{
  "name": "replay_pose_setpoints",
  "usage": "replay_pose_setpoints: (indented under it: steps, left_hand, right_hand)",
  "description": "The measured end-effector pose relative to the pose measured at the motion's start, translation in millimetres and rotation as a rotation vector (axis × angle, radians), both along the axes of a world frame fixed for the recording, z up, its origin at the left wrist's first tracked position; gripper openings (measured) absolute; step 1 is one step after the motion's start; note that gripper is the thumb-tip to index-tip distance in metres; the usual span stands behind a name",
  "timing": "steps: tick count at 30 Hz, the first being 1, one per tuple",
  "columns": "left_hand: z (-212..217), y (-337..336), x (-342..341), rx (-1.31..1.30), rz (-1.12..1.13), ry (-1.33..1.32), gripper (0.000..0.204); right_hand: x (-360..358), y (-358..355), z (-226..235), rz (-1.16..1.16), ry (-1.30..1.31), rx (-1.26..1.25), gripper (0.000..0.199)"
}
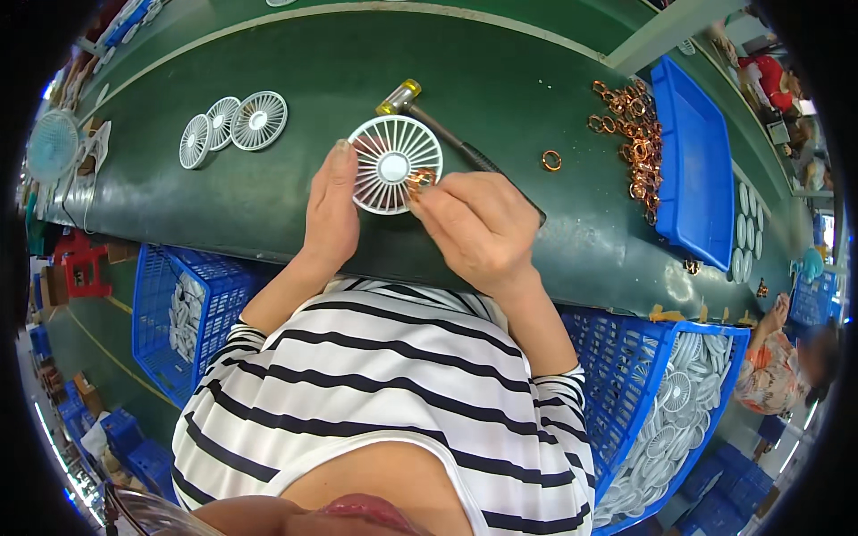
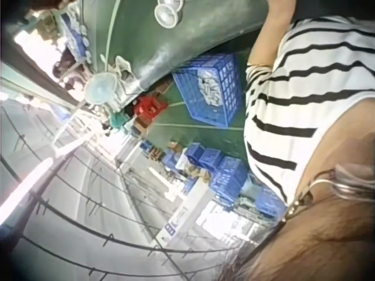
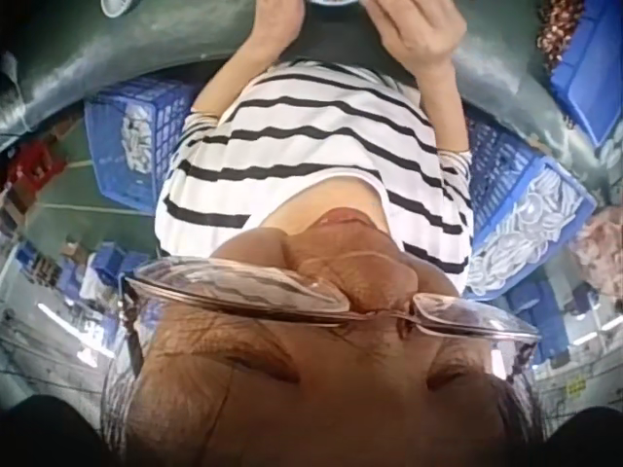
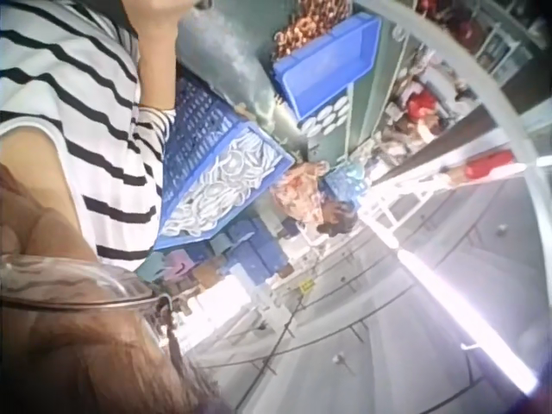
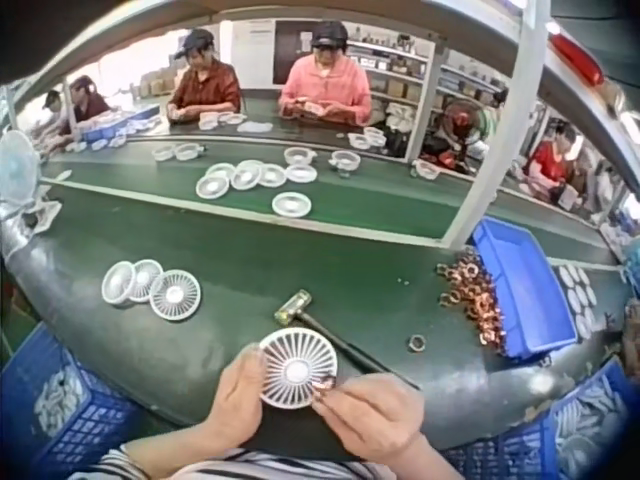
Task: Assembling internal components and rings into plastic fan guards at a factory workbench.
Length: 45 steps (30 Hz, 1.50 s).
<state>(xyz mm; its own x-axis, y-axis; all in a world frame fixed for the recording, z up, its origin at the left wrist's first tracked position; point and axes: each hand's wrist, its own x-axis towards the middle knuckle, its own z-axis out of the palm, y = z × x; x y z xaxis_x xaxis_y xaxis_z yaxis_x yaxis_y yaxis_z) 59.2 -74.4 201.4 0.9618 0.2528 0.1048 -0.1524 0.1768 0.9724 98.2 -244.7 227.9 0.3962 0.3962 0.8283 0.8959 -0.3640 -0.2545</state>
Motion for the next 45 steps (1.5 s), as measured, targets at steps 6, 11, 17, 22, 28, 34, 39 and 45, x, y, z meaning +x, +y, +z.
replay_pose_setpoints:
  steps: [6,11,17,22,28,34,39,45]
  left_hand:
    - [-0.3,-6.2,-6.3,0.191,0.004,-0.091,0.038]
    - [-9.4,-6.8,-10.7,0.388,0.014,-0.069,0.038]
    - [-2.7,1.4,-8.2,0.117,-0.102,0.003,0.038]
    - [12.5,13.7,-19.1,-0.17,-0.448,0.143,0.038]
    - [3.0,10.1,-23.2,-0.256,-0.496,0.173,0.042]
    - [0.2,10.2,-22.5,-0.214,-0.452,0.165,0.039]
    - [-11.8,-0.4,-22.6,0.6,-0.083,-0.045,0.039]
    - [-23.2,18.0,-15.2,1.075,-0.323,-0.17,0.066]
  right_hand:
    - [-3.4,22.6,-4.5,-0.028,0.161,-0.118,0.016]
    - [-8.0,23.4,-4.7,-0.086,0.406,-0.291,0.014]
    - [-16.5,25.1,-9.0,-0.289,0.217,-0.13,0.032]
    - [-15.2,3.3,6.8,0.002,0.224,-0.268,0.028]
    - [-18.9,-2.6,-2.4,0.094,0.336,-0.214,0.028]
    - [-17.3,1.2,-14.7,0.125,0.365,-0.114,0.03]
    - [2.3,-14.7,-19.3,-0.241,0.713,0.082,0.028]
    - [43.6,-75.7,-55.8,-0.818,0.646,-0.354,0.022]
